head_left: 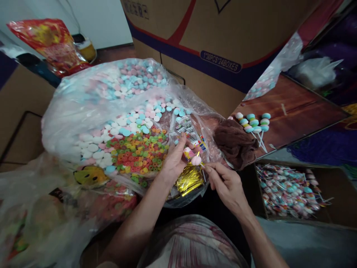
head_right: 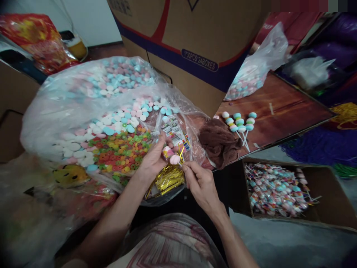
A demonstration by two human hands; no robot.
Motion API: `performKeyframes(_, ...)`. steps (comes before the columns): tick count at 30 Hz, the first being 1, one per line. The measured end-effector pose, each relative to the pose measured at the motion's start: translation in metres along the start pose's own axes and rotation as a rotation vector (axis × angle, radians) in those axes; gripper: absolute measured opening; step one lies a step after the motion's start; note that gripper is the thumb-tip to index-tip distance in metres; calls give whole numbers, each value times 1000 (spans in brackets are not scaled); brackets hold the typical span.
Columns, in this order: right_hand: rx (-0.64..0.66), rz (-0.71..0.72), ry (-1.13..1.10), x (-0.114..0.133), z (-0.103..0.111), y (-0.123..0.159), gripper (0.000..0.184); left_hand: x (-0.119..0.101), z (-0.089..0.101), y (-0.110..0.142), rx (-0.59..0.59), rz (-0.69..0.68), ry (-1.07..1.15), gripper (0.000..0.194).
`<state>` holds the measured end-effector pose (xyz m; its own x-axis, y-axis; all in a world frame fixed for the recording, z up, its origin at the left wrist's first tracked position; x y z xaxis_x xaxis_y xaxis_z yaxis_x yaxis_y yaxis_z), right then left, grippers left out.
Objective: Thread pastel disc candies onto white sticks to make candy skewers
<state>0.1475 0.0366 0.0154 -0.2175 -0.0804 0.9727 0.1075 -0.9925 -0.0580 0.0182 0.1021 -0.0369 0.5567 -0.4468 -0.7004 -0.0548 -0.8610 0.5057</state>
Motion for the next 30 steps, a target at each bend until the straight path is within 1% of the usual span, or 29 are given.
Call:
performKeyframes(3, -8, 22, 32, 1, 5, 0, 24, 3, 2, 0, -9, 31, -9, 41)
performKeyframes(7, -34, 106, 132, 4, 3, 1, 20, 8, -1, 1, -3, 47, 4, 40)
performKeyframes(11, -83, 246, 258, 8, -8, 3, 18, 13, -6, 4, 2, 36, 15, 41)
performKeyframes(13, -106, 332, 300, 11, -15, 3, 19, 16, -9, 6, 22, 18, 9, 42)
performKeyframes(15, -126, 377, 317, 13, -21, 2, 20, 18, -10, 6, 46, 11, 8, 42)
performKeyframes(17, -129, 343, 282, 12, -22, 1, 20, 19, -9, 6, 56, 24, 18, 41)
performKeyframes(20, -57, 149, 139, 2, -19, -1, 18, 14, -5, 5, 50, 35, 45, 37)
performKeyframes(22, 23, 3, 24, -7, -20, 2, 22, 9, -6, 5, 64, 20, 63, 34)
performKeyframes(24, 72, -87, -88, -13, -22, 6, 29, 7, -11, 8, 105, 4, 53, 33)
performKeyframes(25, 73, -108, -137, -14, -23, 7, 30, 8, -15, 10, 133, 6, 33, 32)
performKeyframes(27, 27, -110, -205, -17, -25, 7, 31, 16, -22, 15, 183, 26, -10, 32)
performKeyframes(30, -116, -69, -225, -19, -25, 2, 29, 30, -27, 22, 212, 58, -47, 34)
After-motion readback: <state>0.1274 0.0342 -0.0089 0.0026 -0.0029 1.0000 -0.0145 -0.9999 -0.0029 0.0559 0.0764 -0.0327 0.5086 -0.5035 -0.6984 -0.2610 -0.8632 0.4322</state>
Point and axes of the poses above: each hand's wrist, its own y-axis away from the middle knuckle, its own z-axis out of the back of the hand, x = y × z, the point moved 9 cm from there along -y, towards the middle knuckle, and after that the axes turned 9 degrees about -y, right-handed, at the moved point
